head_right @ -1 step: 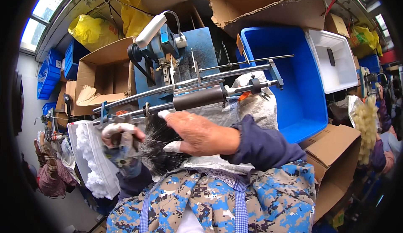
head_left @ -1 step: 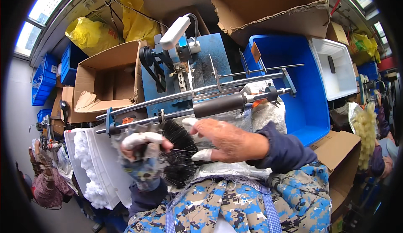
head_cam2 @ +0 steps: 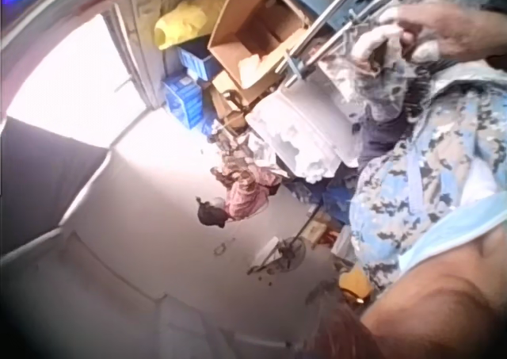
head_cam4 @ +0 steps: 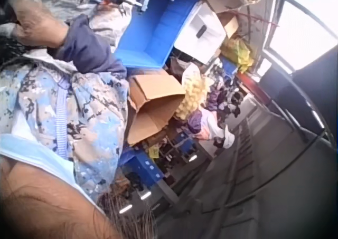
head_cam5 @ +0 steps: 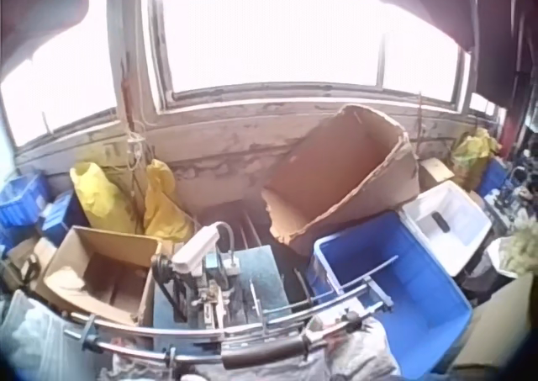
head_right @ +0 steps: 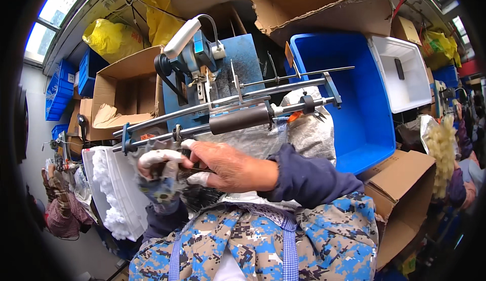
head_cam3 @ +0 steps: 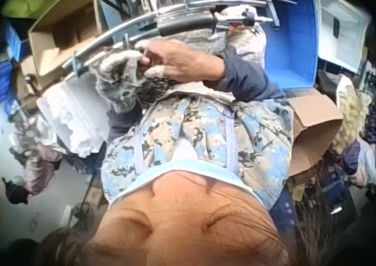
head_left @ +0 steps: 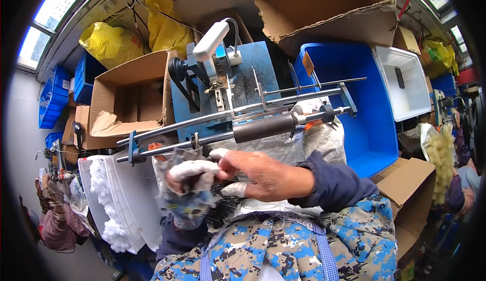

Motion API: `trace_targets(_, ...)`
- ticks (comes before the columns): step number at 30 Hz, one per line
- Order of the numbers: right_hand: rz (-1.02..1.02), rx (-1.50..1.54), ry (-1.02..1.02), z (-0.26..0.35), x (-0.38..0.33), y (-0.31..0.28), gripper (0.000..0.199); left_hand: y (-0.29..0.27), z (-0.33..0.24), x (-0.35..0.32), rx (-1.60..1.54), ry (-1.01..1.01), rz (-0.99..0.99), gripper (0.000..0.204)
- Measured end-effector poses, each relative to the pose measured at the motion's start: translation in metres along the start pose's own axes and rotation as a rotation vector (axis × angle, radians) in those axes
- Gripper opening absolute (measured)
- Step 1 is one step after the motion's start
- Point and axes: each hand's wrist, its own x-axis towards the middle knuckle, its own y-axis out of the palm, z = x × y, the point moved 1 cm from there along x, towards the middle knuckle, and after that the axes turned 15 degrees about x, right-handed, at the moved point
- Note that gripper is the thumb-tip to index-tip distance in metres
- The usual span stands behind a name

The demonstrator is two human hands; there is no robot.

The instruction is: The person repeatedly feeds black bristle bundles into a blue machine, pulls a lever to process them, and collects the finished bundles. The person wears patterned gloves and works in a cluttered workshop with cardboard boxes and plastic bins.

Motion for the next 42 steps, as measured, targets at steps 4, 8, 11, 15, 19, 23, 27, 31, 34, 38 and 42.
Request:
trace_targets(4, -0.002, 0.010, -0.056, 0.010, 0.007, -0.010, 0.031, 0.001, 0.000, -0.004, -0.206, 0.027, 0.059, 0.035)
trace_targets(8, -0.297, -0.881, -0.073, 0.004, 0.025, -0.067, 0.016, -0.020, 0.037, 0.005, 0.835, -0.020, 0.484, 0.037)
trace_targets(11, -0.371, -1.187, 0.038, -0.031, 0.072, -0.102, 0.012, -0.009, 0.088, -0.021, 1.150, 0.155, 0.665, 0.053)
trace_targets(15, -0.366, -1.325, 0.178, -0.060, 0.091, -0.117, 0.016, -0.006, 0.105, -0.021, 1.085, 0.044, 0.739, 0.055)
trace_targets(19, -0.379, -1.329, 0.164, -0.071, 0.093, -0.118, 0.016, -0.015, 0.074, -0.010, 0.983, 0.179, 0.502, 0.049)
trace_targets(23, -0.406, -1.328, 0.057, -0.079, 0.088, -0.121, 0.012, -0.025, 0.033, 0.014, 0.897, 0.340, 0.219, 0.048)
trace_targets(27, -0.394, -1.308, 0.016, -0.079, 0.088, -0.122, 0.010, -0.047, 0.022, -0.004, 0.424, 0.092, -0.107, 0.050)
trace_targets(31, -0.404, -1.354, 0.027, -0.072, 0.088, -0.117, 0.010, -0.049, 0.008, 0.003, 0.107, 0.165, -0.261, 0.059)
trace_targets(34, -0.404, -1.363, 0.030, -0.074, 0.088, -0.117, 0.008, -0.046, 0.012, 0.002, 0.034, 0.084, -0.209, 0.056)
trace_targets(38, -0.384, -1.306, 0.022, -0.072, 0.089, -0.117, 0.006, -0.039, 0.019, -0.002, -0.039, 0.017, -0.158, 0.053)
trace_targets(42, -0.405, -1.193, 0.052, -0.084, 0.093, -0.129, 0.014, -0.031, 0.019, -0.002, -0.084, -0.012, -0.130, 0.051)
